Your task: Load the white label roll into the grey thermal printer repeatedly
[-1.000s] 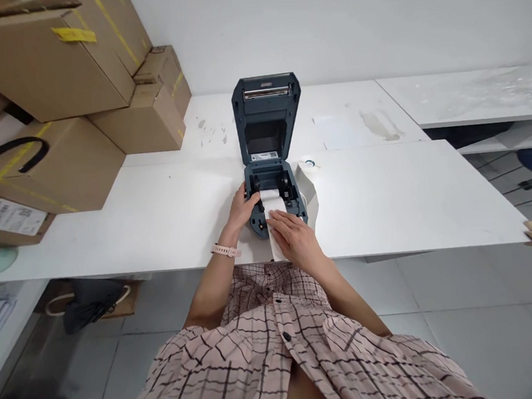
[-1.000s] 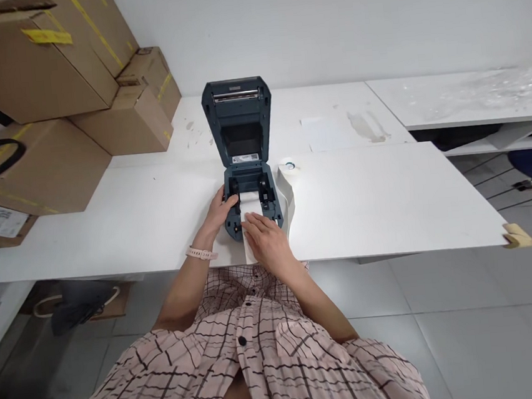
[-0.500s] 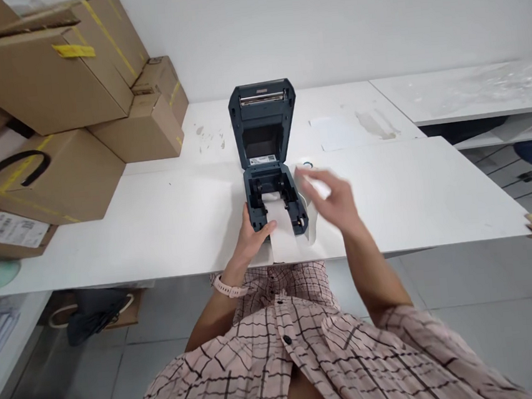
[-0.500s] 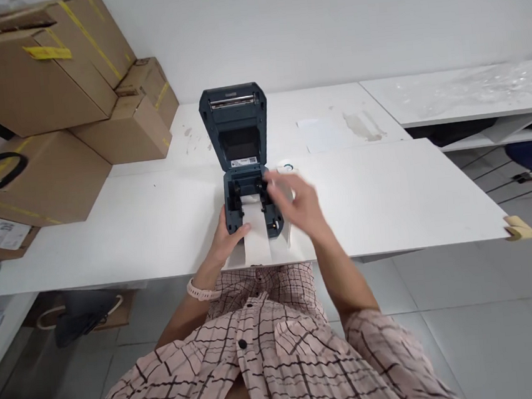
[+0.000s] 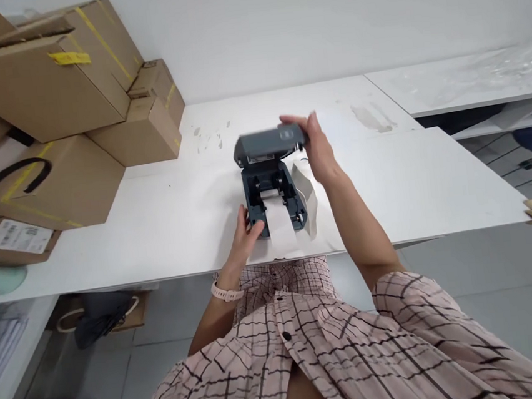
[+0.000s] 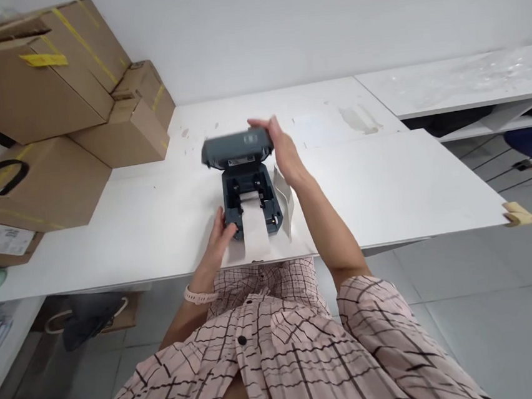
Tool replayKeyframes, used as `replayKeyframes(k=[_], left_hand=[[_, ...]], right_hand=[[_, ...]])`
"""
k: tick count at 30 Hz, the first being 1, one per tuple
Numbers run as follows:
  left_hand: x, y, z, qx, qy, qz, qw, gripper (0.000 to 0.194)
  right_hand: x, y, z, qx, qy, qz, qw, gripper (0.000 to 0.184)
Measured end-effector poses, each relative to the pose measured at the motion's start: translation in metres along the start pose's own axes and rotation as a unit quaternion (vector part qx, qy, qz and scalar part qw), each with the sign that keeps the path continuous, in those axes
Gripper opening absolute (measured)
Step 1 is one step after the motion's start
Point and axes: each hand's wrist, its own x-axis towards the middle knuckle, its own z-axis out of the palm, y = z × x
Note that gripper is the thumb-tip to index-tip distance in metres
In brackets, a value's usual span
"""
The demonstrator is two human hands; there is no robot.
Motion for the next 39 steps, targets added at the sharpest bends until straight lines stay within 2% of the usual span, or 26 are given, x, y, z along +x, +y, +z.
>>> replayKeyframes(k=[2, 4, 7, 10, 14, 17, 21, 23, 25, 27, 28, 29, 31, 33, 34, 36, 39], left_hand=[[0.000, 0.001, -0.005, -0.026, 0.038, 0.009, 0.999, 0.095], [0.004, 0.006, -0.006, -0.040, 0.065, 0.024, 0.997, 0.089], [0.011, 0.016, 0.002, -0.042, 0.085, 0.029, 0.995, 0.095], [0.014, 0.022, 0.015, -0.062, 0.078, 0.019, 0.995, 0.105], [0.014, 0.020, 0.027, -0.100, 0.076, 0.031, 0.992, 0.099], [0.016, 0.017, 0.027, -0.108, 0.089, 0.057, 0.989, 0.095], [0.016, 0.015, 0.028, -0.091, 0.087, 0.088, 0.988, 0.088], [0.007, 0.011, 0.032, -0.059, 0.128, 0.101, 0.985, 0.081], [-0.011, 0.002, 0.040, -0.018, 0.222, 0.119, 0.968, 0.070], [-0.030, -0.008, 0.048, -0.003, 0.327, 0.131, 0.936, 0.050], [-0.039, -0.013, 0.051, -0.020, 0.327, 0.114, 0.938, 0.040], [-0.046, -0.016, 0.055, -0.035, 0.281, 0.081, 0.956, 0.040], [-0.052, -0.015, 0.060, -0.078, 0.146, -0.010, 0.986, 0.050], [-0.050, -0.007, 0.063, -0.124, 0.042, -0.085, 0.988, 0.052], [-0.048, 0.000, 0.064, -0.147, 0.023, -0.103, 0.984, 0.052], [-0.044, 0.011, 0.065, -0.175, 0.020, -0.106, 0.979, 0.051], [-0.043, 0.018, 0.064, -0.155, 0.029, -0.100, 0.982, 0.051]], right_hand=[[-0.051, -0.010, 0.002, -0.032, -0.029, 0.005, 0.999, 0.070], [-0.091, -0.013, 0.007, -0.072, -0.048, 0.010, 0.996, 0.058], [-0.123, -0.007, 0.018, -0.090, -0.045, 0.036, 0.994, 0.055], [-0.133, 0.001, 0.025, -0.051, -0.018, 0.096, 0.994, 0.066], [-0.138, 0.009, 0.028, -0.005, -0.026, 0.155, 0.988, 0.082], [-0.144, 0.013, 0.034, 0.000, -0.029, 0.171, 0.985, 0.082], [-0.150, 0.016, 0.043, 0.018, 0.009, 0.183, 0.983, 0.077], [-0.151, 0.018, 0.045, 0.034, 0.019, 0.183, 0.982, 0.078], [-0.151, 0.021, 0.045, 0.045, 0.018, 0.181, 0.982, 0.078], [-0.150, 0.022, 0.044, 0.051, 0.022, 0.180, 0.982, 0.076], [-0.149, 0.023, 0.044, 0.051, 0.027, 0.177, 0.982, 0.074], [-0.149, 0.023, 0.044, 0.051, 0.031, 0.173, 0.983, 0.072], [-0.149, 0.023, 0.044, 0.048, 0.034, 0.165, 0.984, 0.069], [-0.149, 0.022, 0.046, 0.042, 0.032, 0.161, 0.986, 0.068], [-0.149, 0.021, 0.047, 0.037, 0.033, 0.159, 0.986, 0.068], [-0.149, 0.018, 0.048, 0.012, 0.054, 0.148, 0.987, 0.068], [-0.146, 0.010, 0.047, -0.087, 0.095, 0.069, 0.989, 0.058]])
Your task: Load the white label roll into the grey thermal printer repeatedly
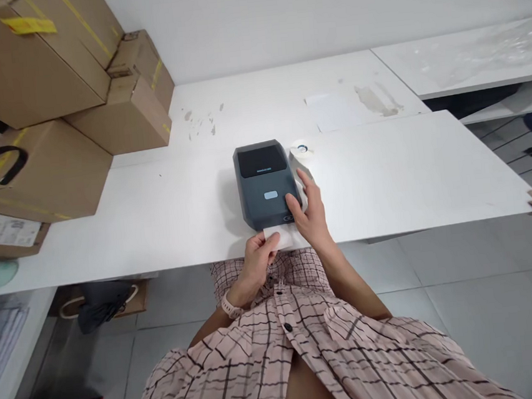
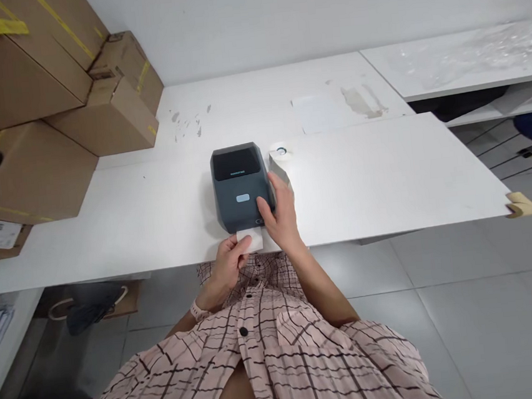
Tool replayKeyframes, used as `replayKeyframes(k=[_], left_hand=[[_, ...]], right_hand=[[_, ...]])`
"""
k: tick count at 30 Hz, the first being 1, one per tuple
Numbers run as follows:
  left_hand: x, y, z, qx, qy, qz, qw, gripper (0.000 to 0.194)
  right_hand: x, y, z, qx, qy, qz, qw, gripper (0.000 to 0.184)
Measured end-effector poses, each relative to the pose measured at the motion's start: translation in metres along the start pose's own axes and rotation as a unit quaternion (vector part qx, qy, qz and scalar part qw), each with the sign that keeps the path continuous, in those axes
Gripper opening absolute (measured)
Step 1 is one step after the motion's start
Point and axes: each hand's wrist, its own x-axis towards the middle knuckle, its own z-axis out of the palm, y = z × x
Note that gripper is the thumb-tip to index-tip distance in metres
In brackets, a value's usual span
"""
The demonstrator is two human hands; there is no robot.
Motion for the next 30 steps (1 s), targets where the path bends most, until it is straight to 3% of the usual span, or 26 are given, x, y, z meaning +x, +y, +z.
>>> replayKeyframes(k=[3, 6, 9, 13, 15, 18, 21, 24, 27, 30], left_hand=[[-0.001, -0.007, -0.010, 0.059, -0.011, -0.006, 0.998, 0.050], [-0.001, -0.017, -0.028, 0.095, -0.008, 0.018, 0.995, 0.050], [0.002, -0.019, -0.044, 0.117, 0.078, 0.087, 0.986, 0.043], [0.012, -0.006, -0.046, 0.134, 0.225, 0.219, 0.940, 0.028], [0.018, 0.001, -0.039, 0.140, 0.214, 0.249, 0.934, 0.039], [0.022, 0.007, -0.028, 0.133, 0.147, 0.242, 0.950, 0.057], [0.023, 0.009, -0.025, 0.118, 0.115, 0.248, 0.955, 0.065], [0.025, 0.019, -0.027, 0.112, 0.106, 0.285, 0.946, 0.064], [0.033, 0.041, -0.027, 0.103, 0.112, 0.321, 0.935, 0.062], [0.054, 0.070, -0.026, 0.103, 0.097, 0.361, 0.922, 0.063]], right_hand=[[0.006, -0.008, -0.006, -0.080, -0.040, -0.137, 0.986, 0.044], [0.010, -0.019, -0.010, -0.125, -0.100, -0.195, 0.968, 0.043], [0.011, -0.035, -0.007, -0.181, -0.131, -0.201, 0.954, 0.042], [0.015, -0.054, 0.002, -0.216, -0.176, -0.229, 0.933, 0.042], [0.017, -0.053, 0.002, -0.196, -0.179, -0.217, 0.939, 0.039], [0.013, -0.039, -0.007, -0.108, -0.134, -0.153, 0.973, 0.036], [0.002, -0.021, -0.019, -0.011, -0.069, -0.066, 0.995, 0.052], [0.001, -0.014, -0.028, 0.048, -0.067, -0.004, 0.997, 0.063], [0.020, -0.021, -0.036, 0.100, -0.093, 0.017, 0.990, 0.067], [0.060, -0.031, -0.042, 0.099, -0.104, -0.010, 0.990, 0.073]])
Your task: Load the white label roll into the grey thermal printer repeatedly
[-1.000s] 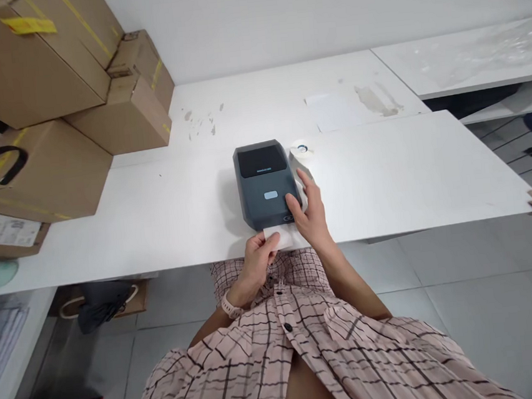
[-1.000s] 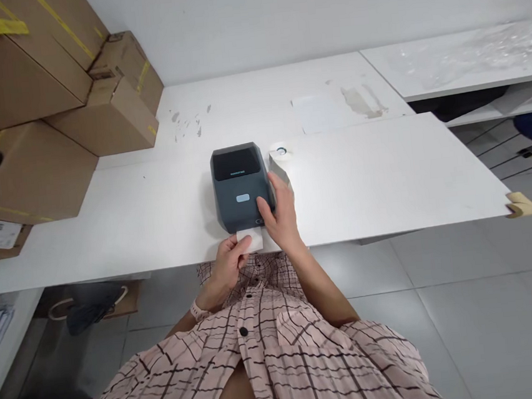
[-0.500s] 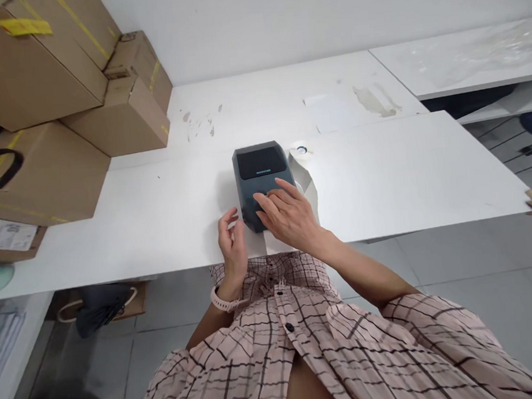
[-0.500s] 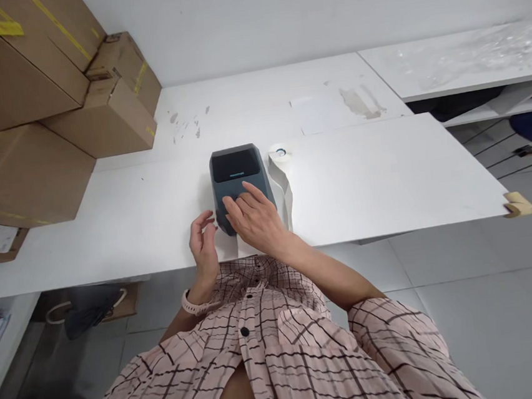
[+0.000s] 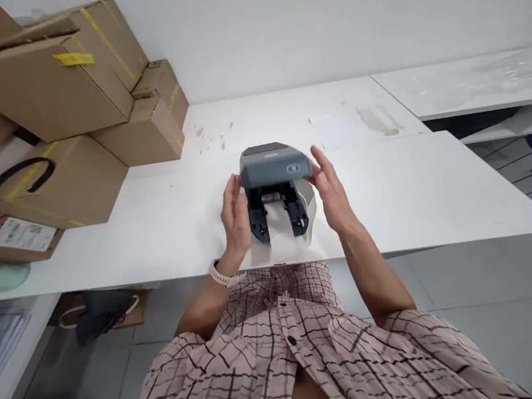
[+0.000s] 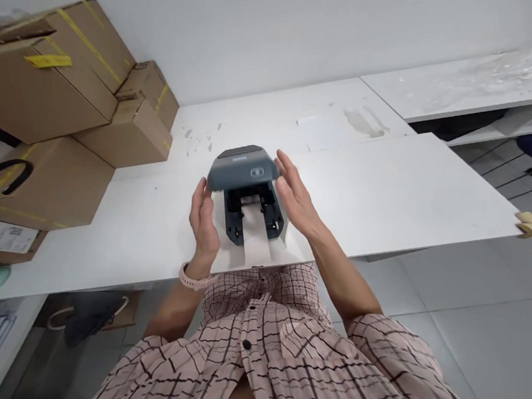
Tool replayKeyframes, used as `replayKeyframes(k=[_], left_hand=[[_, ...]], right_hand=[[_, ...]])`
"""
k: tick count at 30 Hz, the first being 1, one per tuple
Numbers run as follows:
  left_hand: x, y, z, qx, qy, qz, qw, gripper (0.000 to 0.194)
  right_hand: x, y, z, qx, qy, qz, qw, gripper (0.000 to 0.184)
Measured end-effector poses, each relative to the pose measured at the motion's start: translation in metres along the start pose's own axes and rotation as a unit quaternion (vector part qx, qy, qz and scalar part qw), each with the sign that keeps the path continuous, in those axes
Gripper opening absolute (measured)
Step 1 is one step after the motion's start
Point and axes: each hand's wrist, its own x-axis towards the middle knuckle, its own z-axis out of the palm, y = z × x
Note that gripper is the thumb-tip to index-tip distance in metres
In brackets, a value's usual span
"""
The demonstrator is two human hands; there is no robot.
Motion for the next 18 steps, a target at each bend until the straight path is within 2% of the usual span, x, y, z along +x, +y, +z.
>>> replayKeyframes(k=[3, 6, 9, 11, 13, 15, 17, 18], left_hand=[[0.045, -0.004, 0.005, 0.024, -0.029, 0.048, 0.998, 0.070], [0.089, -0.016, 0.011, 0.060, -0.041, 0.081, 0.994, 0.084], [0.122, -0.028, 0.016, 0.076, -0.054, 0.088, 0.992, 0.090], [0.134, -0.034, 0.016, 0.085, -0.063, 0.079, 0.991, 0.093], [0.139, -0.039, 0.015, 0.096, -0.071, 0.067, 0.991, 0.096], [0.135, -0.043, 0.011, 0.104, -0.074, 0.052, 0.990, 0.099], [0.122, -0.049, 0.007, 0.112, -0.071, 0.030, 0.991, 0.100], [0.112, -0.052, 0.005, 0.116, -0.069, 0.014, 0.991, 0.101]], right_hand=[[0.049, 0.001, -0.006, -0.057, -0.021, -0.040, 0.997, 0.078], [0.096, 0.014, -0.002, -0.114, -0.034, -0.075, 0.990, 0.078], [0.126, 0.028, 0.007, -0.134, -0.023, -0.093, 0.986, 0.078], [0.131, 0.032, 0.013, -0.156, -0.010, -0.099, 0.983, 0.081], [0.125, 0.030, 0.018, -0.198, 0.023, -0.111, 0.974, 0.082], [0.111, 0.025, 0.023, -0.247, 0.061, -0.130, 0.958, 0.072], [0.096, 0.021, 0.029, -0.300, 0.043, -0.144, 0.942, 0.056], [0.090, 0.019, 0.033, -0.335, -0.001, -0.148, 0.930, 0.051]])
